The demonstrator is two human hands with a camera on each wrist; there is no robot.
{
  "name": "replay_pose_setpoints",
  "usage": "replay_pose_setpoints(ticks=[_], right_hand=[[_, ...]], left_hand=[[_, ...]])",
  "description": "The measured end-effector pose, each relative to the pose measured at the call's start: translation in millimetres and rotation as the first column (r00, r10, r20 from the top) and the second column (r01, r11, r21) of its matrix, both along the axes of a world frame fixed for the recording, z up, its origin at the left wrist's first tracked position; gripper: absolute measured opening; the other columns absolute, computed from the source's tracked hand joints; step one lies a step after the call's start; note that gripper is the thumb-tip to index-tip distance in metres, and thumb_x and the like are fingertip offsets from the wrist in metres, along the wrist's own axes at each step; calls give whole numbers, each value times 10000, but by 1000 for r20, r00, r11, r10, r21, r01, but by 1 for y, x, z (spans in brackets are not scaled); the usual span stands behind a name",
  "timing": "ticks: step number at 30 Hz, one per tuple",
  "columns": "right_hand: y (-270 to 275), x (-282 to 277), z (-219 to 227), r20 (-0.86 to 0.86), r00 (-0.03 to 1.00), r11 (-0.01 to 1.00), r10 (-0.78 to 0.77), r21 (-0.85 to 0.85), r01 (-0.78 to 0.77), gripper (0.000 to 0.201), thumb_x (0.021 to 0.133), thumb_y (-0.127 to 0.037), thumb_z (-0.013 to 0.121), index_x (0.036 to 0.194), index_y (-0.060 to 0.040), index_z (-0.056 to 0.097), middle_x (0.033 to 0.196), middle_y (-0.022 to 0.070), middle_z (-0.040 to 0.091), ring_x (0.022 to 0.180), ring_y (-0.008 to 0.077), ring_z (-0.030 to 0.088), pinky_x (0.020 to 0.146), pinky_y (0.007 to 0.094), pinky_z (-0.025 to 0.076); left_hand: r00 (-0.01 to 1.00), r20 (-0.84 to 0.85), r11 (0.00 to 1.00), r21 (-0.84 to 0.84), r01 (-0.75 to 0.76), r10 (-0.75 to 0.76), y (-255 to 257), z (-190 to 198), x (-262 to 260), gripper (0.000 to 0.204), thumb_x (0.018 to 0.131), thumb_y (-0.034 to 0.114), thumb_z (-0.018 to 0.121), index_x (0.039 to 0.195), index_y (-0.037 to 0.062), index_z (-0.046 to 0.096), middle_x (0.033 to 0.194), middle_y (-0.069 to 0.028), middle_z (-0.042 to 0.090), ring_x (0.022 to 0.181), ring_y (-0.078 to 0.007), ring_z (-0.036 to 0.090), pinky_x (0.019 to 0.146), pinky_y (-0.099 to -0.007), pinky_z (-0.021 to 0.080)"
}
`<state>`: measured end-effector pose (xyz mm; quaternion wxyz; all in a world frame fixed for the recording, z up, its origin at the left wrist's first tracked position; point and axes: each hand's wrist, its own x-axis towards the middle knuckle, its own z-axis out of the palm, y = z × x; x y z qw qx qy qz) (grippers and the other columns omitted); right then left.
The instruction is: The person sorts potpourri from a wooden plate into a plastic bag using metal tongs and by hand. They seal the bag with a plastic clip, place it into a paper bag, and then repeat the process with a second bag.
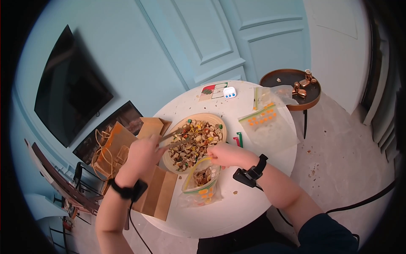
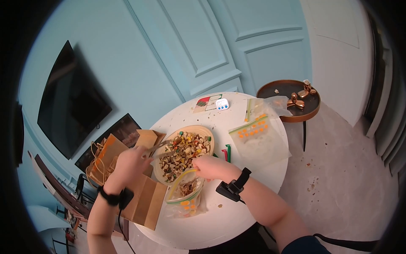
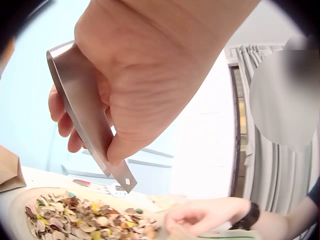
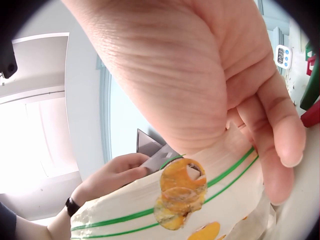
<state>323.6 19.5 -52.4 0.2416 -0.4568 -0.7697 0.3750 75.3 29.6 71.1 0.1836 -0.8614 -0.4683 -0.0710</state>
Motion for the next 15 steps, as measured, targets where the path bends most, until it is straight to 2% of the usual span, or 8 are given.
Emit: replay_pose_setpoints(ticks=[2, 4, 6, 8, 10, 15], right_hand=[[0, 0, 1, -24, 1000, 1000, -15, -21, 15, 90, 814, -71, 544, 804, -4, 485, 648, 99, 565, 514, 175, 619, 455, 299, 477], [1, 0, 0, -17, 1000, 1000, -16, -13, 16, 95, 813, -72, 546, 802, -2, 484, 645, 100, 564, 511, 177, 619, 454, 300, 476], [1, 0, -1, -9, 1000, 1000, -19, -4, 19, 99, 811, -73, 548, 800, 0, 482, 643, 101, 563, 508, 180, 618, 453, 302, 475], [1, 0, -1, -1, 1000, 1000, -9, 10, 9, 107, 811, -76, 549, 794, 1, 478, 638, 103, 562, 501, 183, 617, 453, 304, 475], [2, 0, -1, 0, 1000, 1000, -6, 8, 6, 102, 812, -73, 546, 793, 1, 479, 632, 101, 561, 497, 182, 615, 453, 303, 476], [0, 0, 0, -14, 1000, 1000, -10, 2, 10, 85, 808, -60, 537, 791, 2, 482, 621, 98, 559, 491, 178, 609, 454, 300, 476]], left_hand=[[998, -58, 999, 28, -16, 17, 39, -13, 2, 331, 803, 323, 648, 966, 41, 595, 776, -123, 641, 737, -319, 626, 635, -407, 494], [984, -46, 982, -77, -174, 171, 64, -22, 10, 322, 790, 329, 657, 898, 28, 618, 803, -134, 643, 766, -327, 617, 666, -421, 485], [987, -65, 986, -75, -152, 147, 94, -41, 7, 345, 807, 355, 634, 908, 26, 621, 810, -139, 649, 773, -326, 624, 672, -423, 492], [989, -84, 989, -73, -132, 126, 105, -47, 11, 370, 824, 381, 611, 918, 23, 623, 817, -143, 655, 780, -325, 631, 678, -425, 499], [960, -95, 943, -183, -278, 265, 112, -55, 17, 369, 843, 377, 594, 925, 18, 630, 853, -153, 662, 819, -322, 635, 707, -420, 502], [954, -102, 934, -199, -296, 281, 121, -65, 20, 356, 862, 366, 573, 939, 24, 632, 874, -148, 665, 844, -319, 634, 731, -421, 500]])
